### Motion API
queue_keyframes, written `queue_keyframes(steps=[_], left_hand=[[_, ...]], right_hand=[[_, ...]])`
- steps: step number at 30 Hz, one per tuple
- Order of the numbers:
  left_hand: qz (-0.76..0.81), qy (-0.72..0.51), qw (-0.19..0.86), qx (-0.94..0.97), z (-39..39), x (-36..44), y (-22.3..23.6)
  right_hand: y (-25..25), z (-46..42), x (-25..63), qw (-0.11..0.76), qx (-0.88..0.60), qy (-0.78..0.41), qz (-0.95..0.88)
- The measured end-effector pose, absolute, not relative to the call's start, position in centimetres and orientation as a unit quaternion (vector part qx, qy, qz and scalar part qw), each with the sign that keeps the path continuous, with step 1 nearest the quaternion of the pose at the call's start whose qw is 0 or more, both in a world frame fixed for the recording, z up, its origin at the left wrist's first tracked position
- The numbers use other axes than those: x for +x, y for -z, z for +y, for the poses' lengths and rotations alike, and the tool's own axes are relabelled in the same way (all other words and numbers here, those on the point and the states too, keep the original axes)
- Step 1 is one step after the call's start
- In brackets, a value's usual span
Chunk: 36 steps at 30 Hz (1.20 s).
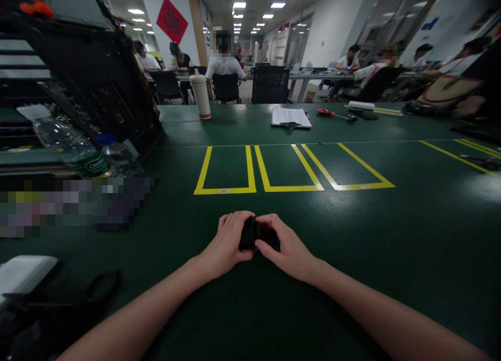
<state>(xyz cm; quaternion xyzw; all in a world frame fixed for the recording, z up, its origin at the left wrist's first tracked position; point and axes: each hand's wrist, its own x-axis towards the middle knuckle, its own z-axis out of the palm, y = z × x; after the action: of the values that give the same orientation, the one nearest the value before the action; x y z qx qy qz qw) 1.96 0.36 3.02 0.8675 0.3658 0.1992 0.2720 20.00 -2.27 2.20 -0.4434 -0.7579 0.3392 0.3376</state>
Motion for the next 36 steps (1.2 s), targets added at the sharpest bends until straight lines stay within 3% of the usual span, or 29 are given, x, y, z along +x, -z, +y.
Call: queue_keyframes(steps=[11,21,30,36], left_hand=[[0.363,-0.202,0.269,0.869,0.3,2.0,-3.5],[0.368,-0.204,0.275,0.864,0.2,2.0,-3.4],[0.353,-0.217,0.251,0.875,0.0,2.0,-3.0],[0.353,-0.234,0.231,0.876,-0.3,1.8,-2.5]], right_hand=[[-2.4,-2.2,20.1,0.38,-0.414,-0.299,-0.771],[-2.4,-2.0,20.1,0.34,-0.436,-0.333,-0.764],[-1.9,-2.3,20.0,0.384,-0.41,-0.277,-0.779],[-2.0,-2.5,19.7,0.357,-0.424,-0.347,-0.756]])
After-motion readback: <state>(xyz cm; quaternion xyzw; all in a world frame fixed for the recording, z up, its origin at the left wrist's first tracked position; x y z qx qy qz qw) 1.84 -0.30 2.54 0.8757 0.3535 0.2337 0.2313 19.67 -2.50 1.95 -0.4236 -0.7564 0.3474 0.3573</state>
